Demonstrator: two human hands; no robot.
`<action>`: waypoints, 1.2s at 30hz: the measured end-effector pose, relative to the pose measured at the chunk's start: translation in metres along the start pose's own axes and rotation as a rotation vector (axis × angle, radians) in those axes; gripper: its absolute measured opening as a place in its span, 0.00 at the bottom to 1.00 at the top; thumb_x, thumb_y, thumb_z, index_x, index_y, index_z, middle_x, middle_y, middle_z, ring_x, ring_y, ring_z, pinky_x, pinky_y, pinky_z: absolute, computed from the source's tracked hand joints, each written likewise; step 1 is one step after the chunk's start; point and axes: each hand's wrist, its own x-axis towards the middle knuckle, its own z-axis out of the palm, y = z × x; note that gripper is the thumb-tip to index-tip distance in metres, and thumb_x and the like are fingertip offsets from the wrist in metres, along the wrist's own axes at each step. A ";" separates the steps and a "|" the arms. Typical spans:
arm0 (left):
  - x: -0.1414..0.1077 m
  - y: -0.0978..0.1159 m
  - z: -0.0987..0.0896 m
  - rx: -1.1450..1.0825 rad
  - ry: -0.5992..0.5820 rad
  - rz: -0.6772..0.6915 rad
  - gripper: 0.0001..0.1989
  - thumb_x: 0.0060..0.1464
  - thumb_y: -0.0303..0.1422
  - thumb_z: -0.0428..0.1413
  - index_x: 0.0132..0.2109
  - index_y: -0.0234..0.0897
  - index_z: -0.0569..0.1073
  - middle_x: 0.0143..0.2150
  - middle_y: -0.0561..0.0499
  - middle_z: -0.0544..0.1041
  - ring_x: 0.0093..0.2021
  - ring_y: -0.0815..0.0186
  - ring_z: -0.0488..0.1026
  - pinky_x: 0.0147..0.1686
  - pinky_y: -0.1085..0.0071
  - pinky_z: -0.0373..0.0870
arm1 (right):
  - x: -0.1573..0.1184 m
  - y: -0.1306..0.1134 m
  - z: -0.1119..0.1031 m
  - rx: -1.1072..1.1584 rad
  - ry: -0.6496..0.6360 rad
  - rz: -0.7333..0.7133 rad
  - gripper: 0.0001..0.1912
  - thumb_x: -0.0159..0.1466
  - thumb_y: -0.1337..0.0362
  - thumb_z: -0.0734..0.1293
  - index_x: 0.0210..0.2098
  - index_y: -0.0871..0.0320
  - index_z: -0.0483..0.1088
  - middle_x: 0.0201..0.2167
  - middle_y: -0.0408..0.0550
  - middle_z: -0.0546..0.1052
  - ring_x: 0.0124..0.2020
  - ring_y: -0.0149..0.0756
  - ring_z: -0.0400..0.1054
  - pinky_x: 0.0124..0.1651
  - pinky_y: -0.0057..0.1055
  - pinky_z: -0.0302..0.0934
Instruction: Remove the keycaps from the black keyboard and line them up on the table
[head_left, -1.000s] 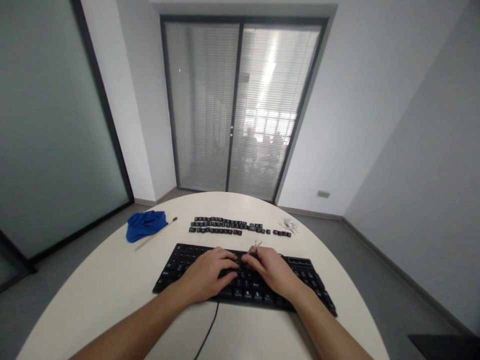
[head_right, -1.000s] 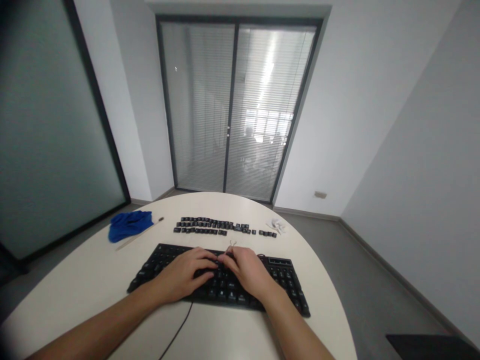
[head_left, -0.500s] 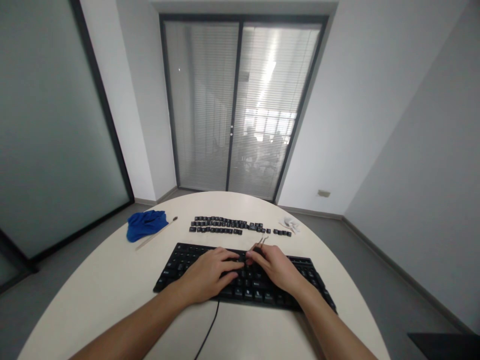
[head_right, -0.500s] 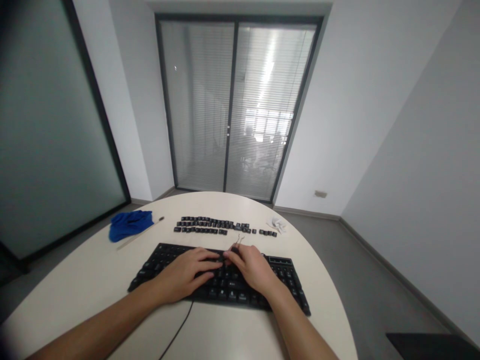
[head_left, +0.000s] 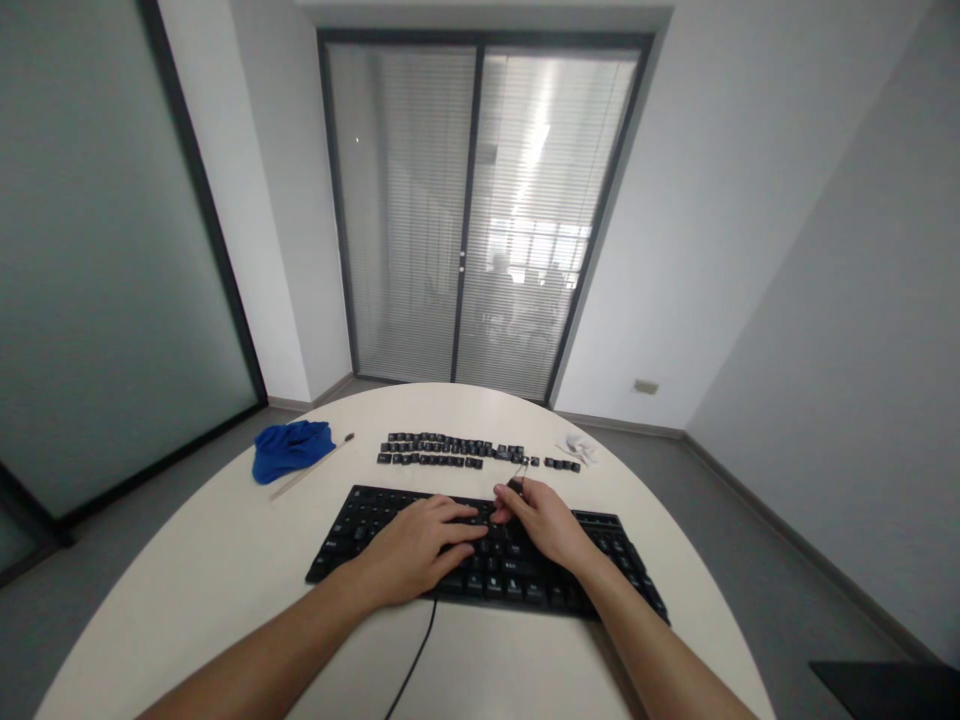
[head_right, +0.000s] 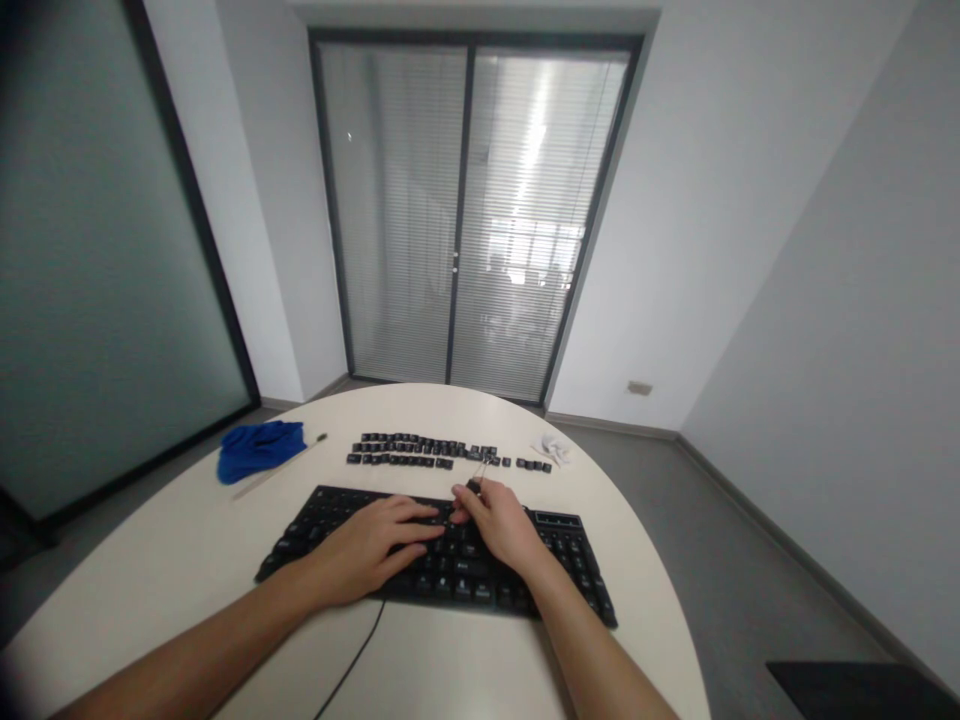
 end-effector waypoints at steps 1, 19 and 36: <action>0.000 0.000 0.000 -0.009 0.002 -0.002 0.16 0.64 0.34 0.51 0.57 0.49 0.71 0.58 0.52 0.73 0.55 0.59 0.68 0.56 0.58 0.64 | 0.001 0.001 0.000 0.014 0.007 0.006 0.19 0.67 0.50 0.60 0.31 0.58 0.71 0.27 0.47 0.80 0.32 0.40 0.75 0.39 0.31 0.63; 0.007 -0.018 0.010 -0.615 0.241 -0.377 0.08 0.53 0.35 0.60 0.40 0.37 0.76 0.37 0.51 0.80 0.39 0.62 0.76 0.43 0.68 0.69 | -0.018 -0.030 0.033 0.115 0.113 -0.140 0.14 0.65 0.55 0.66 0.43 0.54 0.78 0.41 0.47 0.81 0.43 0.40 0.75 0.49 0.32 0.64; 0.010 -0.017 0.008 -0.719 0.267 -0.421 0.08 0.50 0.31 0.61 0.40 0.36 0.77 0.38 0.49 0.81 0.41 0.61 0.77 0.47 0.64 0.70 | -0.019 -0.034 0.028 -0.124 0.201 -0.226 0.16 0.71 0.59 0.57 0.37 0.55 0.74 0.36 0.48 0.76 0.41 0.38 0.70 0.48 0.33 0.61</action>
